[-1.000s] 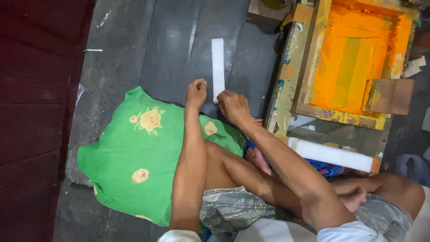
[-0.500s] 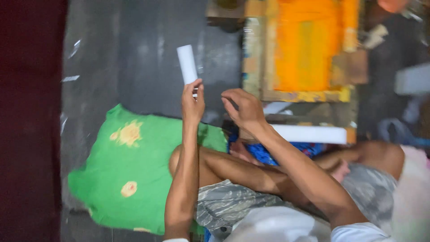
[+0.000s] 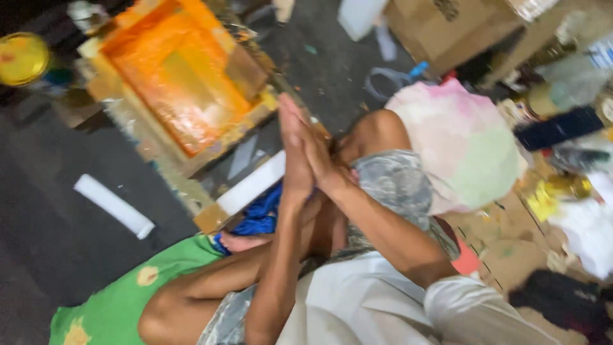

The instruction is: The person sits cross-legged and uses a roller to spread orange ink evenly across a screen printing frame. They then place a white sheet of paper onto the frame, roll the inked screen over it to transfer the design, and peel the paper off to reveal the printed result.

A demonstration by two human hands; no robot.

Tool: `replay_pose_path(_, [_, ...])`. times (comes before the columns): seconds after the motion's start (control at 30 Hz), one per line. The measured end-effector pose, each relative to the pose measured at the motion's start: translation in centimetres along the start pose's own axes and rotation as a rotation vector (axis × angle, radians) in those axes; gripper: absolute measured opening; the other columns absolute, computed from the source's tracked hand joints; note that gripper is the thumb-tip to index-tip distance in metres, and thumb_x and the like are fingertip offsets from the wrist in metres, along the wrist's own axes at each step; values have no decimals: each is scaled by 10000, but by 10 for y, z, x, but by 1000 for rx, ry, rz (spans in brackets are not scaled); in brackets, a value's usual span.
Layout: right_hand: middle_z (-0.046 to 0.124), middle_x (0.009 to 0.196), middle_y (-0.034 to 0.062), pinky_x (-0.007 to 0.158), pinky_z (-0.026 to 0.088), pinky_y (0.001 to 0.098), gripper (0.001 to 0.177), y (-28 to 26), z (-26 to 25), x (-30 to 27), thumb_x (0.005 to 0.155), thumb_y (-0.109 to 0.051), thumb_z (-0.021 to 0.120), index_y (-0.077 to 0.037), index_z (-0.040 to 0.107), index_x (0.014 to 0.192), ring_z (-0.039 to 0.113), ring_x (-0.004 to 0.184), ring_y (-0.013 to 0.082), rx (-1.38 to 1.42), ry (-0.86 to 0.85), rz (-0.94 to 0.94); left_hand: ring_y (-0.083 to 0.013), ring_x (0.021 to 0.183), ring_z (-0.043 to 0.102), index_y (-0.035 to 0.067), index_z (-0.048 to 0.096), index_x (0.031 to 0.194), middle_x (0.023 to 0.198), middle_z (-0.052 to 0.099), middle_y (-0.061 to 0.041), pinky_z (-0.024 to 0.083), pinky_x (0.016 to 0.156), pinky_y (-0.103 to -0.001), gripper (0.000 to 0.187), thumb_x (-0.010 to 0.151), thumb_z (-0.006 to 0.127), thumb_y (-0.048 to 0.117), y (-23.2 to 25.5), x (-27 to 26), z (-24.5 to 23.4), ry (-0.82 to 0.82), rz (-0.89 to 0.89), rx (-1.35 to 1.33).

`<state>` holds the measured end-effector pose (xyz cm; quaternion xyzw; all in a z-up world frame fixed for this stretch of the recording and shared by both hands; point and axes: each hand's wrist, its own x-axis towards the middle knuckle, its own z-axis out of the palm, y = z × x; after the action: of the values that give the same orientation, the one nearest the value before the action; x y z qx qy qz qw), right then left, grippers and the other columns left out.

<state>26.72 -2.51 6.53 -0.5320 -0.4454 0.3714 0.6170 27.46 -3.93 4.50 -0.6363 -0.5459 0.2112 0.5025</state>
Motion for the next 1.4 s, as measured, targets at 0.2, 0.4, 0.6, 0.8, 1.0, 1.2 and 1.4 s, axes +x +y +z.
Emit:
replay_pose_path(0.2, [123,1720,233,1354,-50,445,483,10,-16,-3,1162,-71,286,13,249,1636,170,1572,314,776,-321,117,-317,1590,133,-11,284,1610,1698,180,-209,85,1336,-510,546,1111,276,211,1,-16,4,-96,41,888])
replay_pose_path(0.4, [279,1698,114,1354,132,379,470,50,-37,31,1181,-221,325,-87,333,1631,223,1601,254,-39,-80,-219,-302,1597,82,34,149,1646,1715,118,-161,49,1334,-495,834,1071,15,624,-79,-36,7,165,106,3045])
replay_pose_path(0.6, [550,1485,137,1241,342,402,448,59,-53,21,1104,-340,486,-67,507,1459,498,1418,274,-332,-36,-270,-247,1314,576,60,644,1299,1360,629,-138,417,1166,-389,311,1073,541,248,-101,-71,109,55,589,3874])
replay_pose_path(0.8, [651,1302,118,1007,491,418,364,67,-59,-6,1096,-246,528,-78,603,1410,622,1222,301,-357,-76,-179,-265,1224,606,221,718,1254,1323,659,-4,400,978,-450,296,961,761,225,-83,-122,181,96,1185,4174])
replay_pose_path(1.0, [689,1260,58,960,517,382,340,71,-67,-12,1115,-187,442,-121,622,1396,664,1150,250,-422,-116,-198,-348,1403,433,172,668,1362,1430,589,-41,274,1161,-519,634,805,907,362,-62,-130,178,180,1070,4228])
replay_pose_path(1.2, [693,1134,24,1031,444,403,300,69,-66,-12,1083,-161,476,-125,711,1265,599,1170,251,-558,-255,-370,-394,1369,447,136,706,1311,1203,677,-73,297,1141,-554,579,800,907,319,-66,-129,177,250,1080,4164])
replay_pose_path(1.4, [659,1021,-76,920,446,428,258,87,-62,-10,987,-127,574,-251,761,1115,581,1072,240,-750,-186,-490,-287,1318,468,229,752,1149,1063,700,40,309,1138,-494,391,822,879,401,-42,-126,190,333,1292,4126])
